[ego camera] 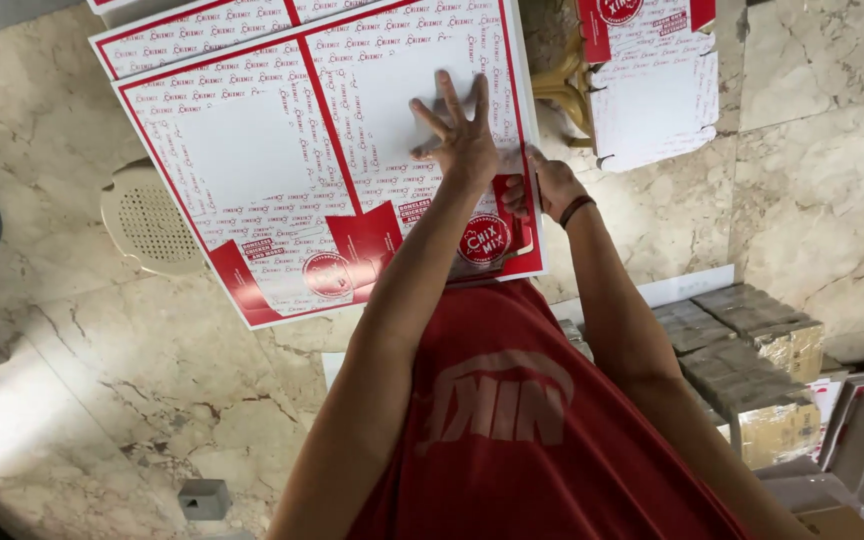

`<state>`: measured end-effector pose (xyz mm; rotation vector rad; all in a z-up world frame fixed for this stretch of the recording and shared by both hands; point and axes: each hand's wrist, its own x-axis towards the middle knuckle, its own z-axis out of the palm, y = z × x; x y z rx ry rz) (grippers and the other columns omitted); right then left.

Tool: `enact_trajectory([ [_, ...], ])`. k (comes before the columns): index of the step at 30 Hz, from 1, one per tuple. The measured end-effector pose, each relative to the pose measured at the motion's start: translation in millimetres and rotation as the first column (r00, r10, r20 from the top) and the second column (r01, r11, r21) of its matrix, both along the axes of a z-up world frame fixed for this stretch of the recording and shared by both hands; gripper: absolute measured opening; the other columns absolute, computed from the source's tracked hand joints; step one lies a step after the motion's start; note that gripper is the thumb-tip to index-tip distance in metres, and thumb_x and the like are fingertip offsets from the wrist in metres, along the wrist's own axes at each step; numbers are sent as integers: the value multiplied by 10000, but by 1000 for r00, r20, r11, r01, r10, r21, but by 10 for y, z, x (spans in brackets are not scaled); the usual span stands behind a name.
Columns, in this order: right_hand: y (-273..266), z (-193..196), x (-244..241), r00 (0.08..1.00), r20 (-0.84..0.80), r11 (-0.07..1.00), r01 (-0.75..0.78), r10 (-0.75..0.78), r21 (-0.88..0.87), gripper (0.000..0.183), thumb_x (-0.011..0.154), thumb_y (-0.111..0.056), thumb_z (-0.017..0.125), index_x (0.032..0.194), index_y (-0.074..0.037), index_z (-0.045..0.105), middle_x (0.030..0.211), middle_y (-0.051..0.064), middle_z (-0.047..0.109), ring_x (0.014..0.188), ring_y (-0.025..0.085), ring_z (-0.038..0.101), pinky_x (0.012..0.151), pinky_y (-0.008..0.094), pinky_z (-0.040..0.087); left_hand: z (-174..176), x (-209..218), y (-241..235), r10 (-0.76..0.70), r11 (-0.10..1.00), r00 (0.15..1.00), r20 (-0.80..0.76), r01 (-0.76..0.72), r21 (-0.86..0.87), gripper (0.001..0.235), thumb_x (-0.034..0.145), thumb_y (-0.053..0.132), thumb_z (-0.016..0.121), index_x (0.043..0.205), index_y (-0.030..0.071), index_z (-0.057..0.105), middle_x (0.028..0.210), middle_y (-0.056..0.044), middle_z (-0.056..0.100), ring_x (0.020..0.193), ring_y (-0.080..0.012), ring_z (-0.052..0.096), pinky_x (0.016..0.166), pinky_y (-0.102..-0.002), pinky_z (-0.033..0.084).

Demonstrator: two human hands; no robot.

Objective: Manually tearing off the perforated waste edges from printed cardboard pizza box sheets to prepare them for folding.

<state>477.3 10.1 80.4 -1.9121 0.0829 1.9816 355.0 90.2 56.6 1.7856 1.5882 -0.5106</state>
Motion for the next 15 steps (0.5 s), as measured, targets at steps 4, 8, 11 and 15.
enact_trajectory([
  [4,-14,-115,-50,989,119,996,85,-84,-9,554,1120,-485,372,880,-37,590,589,52,508,494,202,454,494,332,387,-212,17,-11,-16,1000,1000,1,16,13,1153,915,-19,599,1595,449,-205,1590,-86,-447,1444,-618,-303,933,-840,441],
  [8,-139,-166,170,985,-143,991,111,-99,79,573,1104,-529,399,696,-147,525,483,-50,225,406,124,196,438,290,147,-362,36,-100,-55,987,998,-24,58,151,1133,945,21,627,1603,433,-199,1610,-127,-413,1432,-673,-261,845,-858,466],
  [11,-107,-69,103,986,-108,987,136,-127,80,578,1102,-523,405,697,-130,529,496,-41,239,413,135,220,438,303,168,-280,31,-52,-8,995,1000,26,5,101,1113,972,-97,563,1598,417,-201,1655,-110,-367,1506,-685,-197,560,-346,689],
  [15,-76,5,44,987,-58,985,151,-147,79,588,1104,-513,391,737,-84,557,504,-14,261,420,160,265,439,312,190,-141,3,-34,-9,997,999,36,7,76,1111,964,-95,551,1591,430,-201,1651,-104,-381,1511,-664,-209,716,-490,694],
])
